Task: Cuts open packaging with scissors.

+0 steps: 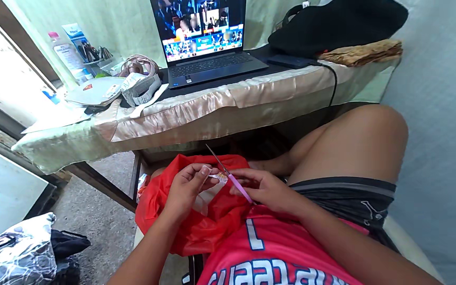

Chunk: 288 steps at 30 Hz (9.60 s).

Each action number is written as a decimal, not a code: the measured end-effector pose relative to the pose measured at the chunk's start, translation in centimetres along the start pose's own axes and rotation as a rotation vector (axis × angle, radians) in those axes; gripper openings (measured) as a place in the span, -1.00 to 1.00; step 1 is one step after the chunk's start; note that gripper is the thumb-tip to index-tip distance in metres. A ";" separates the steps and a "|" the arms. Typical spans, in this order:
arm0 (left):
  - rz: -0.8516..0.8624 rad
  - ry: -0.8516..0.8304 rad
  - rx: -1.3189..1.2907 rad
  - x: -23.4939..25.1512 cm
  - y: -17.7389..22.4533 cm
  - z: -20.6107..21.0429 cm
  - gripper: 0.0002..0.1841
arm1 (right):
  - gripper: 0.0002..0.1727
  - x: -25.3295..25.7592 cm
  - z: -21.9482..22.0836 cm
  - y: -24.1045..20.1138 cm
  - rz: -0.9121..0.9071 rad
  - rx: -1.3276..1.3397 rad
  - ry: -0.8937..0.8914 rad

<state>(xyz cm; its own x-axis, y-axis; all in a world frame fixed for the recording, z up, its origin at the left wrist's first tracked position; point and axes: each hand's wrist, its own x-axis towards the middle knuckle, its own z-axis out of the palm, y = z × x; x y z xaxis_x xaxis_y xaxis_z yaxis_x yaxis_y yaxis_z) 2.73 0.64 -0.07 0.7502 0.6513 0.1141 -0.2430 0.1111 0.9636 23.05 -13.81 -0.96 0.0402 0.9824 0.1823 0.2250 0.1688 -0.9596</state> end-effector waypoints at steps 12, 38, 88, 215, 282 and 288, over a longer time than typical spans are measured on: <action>-0.063 0.058 0.000 0.1 0.3 0.0 -0.73 | -0.47 0.0 -0.1 0.4 0.003 -0.011 0.033; -0.021 0.036 0.099 0.2 -0.1 -0.4 -0.74 | -0.56 -0.1 -0.2 0.3 0.005 -0.015 0.015; 0.004 0.107 0.087 0.4 -0.2 -0.8 -0.71 | -0.52 -0.1 -0.5 0.2 -0.009 -0.050 0.054; 0.041 -0.185 0.142 0.4 -0.9 -1.5 -0.73 | -0.37 -0.8 -1.5 -0.7 -0.048 -0.720 0.023; 0.007 -0.144 0.264 0.4 -0.7 -1.2 -0.71 | -0.55 -0.9 -2.4 -0.3 -0.039 -0.752 0.007; -0.019 -0.103 0.293 0.5 -0.6 -1.2 -0.72 | -0.45 -0.7 -2.1 -0.2 0.015 -0.646 0.015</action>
<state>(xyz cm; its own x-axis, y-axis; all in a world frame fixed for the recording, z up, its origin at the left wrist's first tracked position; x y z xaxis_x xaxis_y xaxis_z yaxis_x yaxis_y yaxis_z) 2.48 1.82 -0.86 0.8151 0.5698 0.1046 -0.0514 -0.1086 0.9928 25.07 -14.69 -0.47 0.0608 0.9823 0.1770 0.7651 0.0680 -0.6404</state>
